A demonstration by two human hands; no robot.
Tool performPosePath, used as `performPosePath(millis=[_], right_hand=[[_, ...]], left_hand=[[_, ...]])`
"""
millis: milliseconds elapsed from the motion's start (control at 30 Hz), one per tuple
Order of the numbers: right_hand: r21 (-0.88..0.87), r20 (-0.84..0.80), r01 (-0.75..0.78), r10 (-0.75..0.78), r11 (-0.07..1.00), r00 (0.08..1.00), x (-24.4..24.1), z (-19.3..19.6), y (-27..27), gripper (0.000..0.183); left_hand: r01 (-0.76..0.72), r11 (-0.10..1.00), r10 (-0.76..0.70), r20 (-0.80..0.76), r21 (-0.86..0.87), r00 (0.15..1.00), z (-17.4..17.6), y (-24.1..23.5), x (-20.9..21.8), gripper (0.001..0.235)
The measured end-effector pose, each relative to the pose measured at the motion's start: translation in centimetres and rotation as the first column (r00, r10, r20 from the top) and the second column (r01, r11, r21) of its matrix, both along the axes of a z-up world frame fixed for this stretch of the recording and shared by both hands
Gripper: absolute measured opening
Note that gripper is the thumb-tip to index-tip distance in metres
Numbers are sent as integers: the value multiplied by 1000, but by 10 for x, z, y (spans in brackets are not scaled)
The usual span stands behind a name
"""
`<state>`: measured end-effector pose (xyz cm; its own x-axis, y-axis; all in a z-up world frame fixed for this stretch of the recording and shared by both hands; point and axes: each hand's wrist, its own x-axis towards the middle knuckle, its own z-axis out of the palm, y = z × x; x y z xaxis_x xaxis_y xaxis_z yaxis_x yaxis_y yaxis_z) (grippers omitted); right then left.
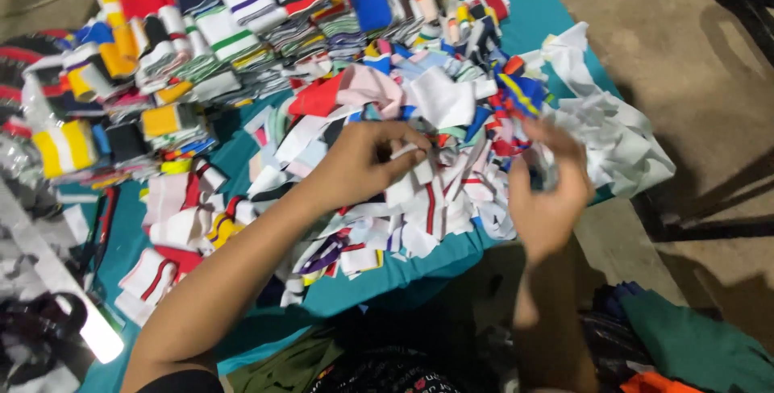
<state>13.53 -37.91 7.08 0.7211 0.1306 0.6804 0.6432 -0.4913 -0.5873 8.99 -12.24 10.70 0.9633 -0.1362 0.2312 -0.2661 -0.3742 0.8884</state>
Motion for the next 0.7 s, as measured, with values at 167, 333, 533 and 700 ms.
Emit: performPosePath(millis=[167,333,533,700], right_hand=[[194,-210,-346,383,918,899,-61,-4,63,46],[146,-265,-541,560,828,785,-73,-16,104,55],[83,-51,-685,690,724,722,-91,0,175,56],[16,-163,-812,803,583,573,-103,34,207,28]], left_hand=[[15,999,-12,64,-45,998,8,7,-43,19],[-94,993,101,126,-66,987,13,39,-86,17],[-264,938,292,104,-226,951,40,77,-143,16],[-556,730,655,172,-398,736,37,108,-193,14]])
